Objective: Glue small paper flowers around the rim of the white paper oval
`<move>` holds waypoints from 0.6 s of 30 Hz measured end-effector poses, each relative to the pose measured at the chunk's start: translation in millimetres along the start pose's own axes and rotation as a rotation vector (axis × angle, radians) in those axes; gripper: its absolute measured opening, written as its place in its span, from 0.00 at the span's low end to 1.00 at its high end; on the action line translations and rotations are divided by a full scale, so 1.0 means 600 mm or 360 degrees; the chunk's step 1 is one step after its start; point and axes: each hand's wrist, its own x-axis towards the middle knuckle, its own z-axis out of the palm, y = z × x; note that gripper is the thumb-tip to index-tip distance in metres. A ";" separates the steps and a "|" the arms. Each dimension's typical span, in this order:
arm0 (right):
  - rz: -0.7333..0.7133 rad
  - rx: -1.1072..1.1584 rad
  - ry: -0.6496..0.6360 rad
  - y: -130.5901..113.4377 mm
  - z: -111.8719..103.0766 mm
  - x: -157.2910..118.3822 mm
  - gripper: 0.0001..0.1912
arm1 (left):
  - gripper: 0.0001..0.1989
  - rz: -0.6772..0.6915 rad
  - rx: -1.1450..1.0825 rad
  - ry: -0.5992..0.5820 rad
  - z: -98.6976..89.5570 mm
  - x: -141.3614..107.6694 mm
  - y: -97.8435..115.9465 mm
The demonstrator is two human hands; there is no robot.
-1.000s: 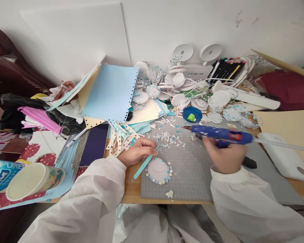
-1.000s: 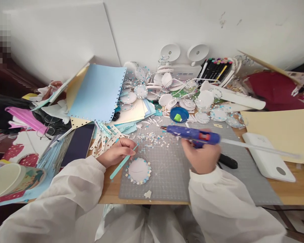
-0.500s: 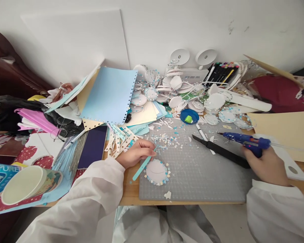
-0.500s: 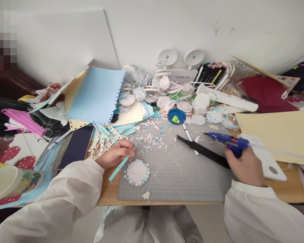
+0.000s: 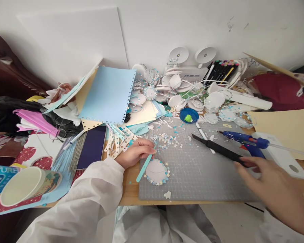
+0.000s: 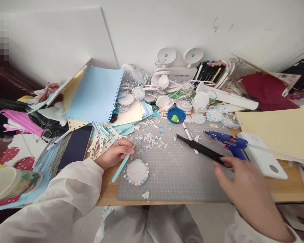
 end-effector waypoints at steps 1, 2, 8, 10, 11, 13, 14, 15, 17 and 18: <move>-0.0131 0.0135 -0.0137 -0.030 -0.004 0.002 0.09 | 0.19 0.0003 -0.0010 0.0000 0.000 0.000 0.000; -0.0269 0.0236 -0.0170 -0.062 -0.006 0.005 0.08 | 0.19 0.0002 -0.0025 0.0001 0.001 0.001 0.000; -0.0979 0.0561 -0.0083 -0.224 0.000 0.024 0.08 | 0.21 -0.0042 -0.0144 0.0041 0.006 0.002 0.005; -0.1182 0.0610 -0.0088 -0.261 0.010 0.028 0.11 | 0.20 -0.0050 -0.0163 0.0063 0.005 0.003 0.005; -0.1284 0.0606 -0.0082 -0.276 0.016 0.029 0.13 | 0.20 -0.0047 -0.0169 0.0079 0.004 0.003 0.004; -0.1440 0.0580 -0.0033 -0.301 0.032 0.033 0.16 | 0.21 -0.0023 -0.0190 0.0098 0.003 0.003 0.004; -0.1493 0.0569 0.0002 -0.310 0.040 0.035 0.16 | 0.20 -0.0007 -0.0203 0.0099 0.003 0.003 0.004; -0.1542 0.0567 0.0047 -0.317 0.047 0.038 0.15 | 0.21 0.0011 -0.0213 0.0095 0.003 0.003 0.004; -0.1640 0.0577 0.0165 -0.326 0.058 0.046 0.12 | 0.21 0.0027 -0.0221 0.0077 0.004 0.003 0.004; -0.1689 0.0587 0.0235 -0.326 0.062 0.050 0.11 | 0.22 0.0023 -0.0219 0.0067 0.005 0.003 0.005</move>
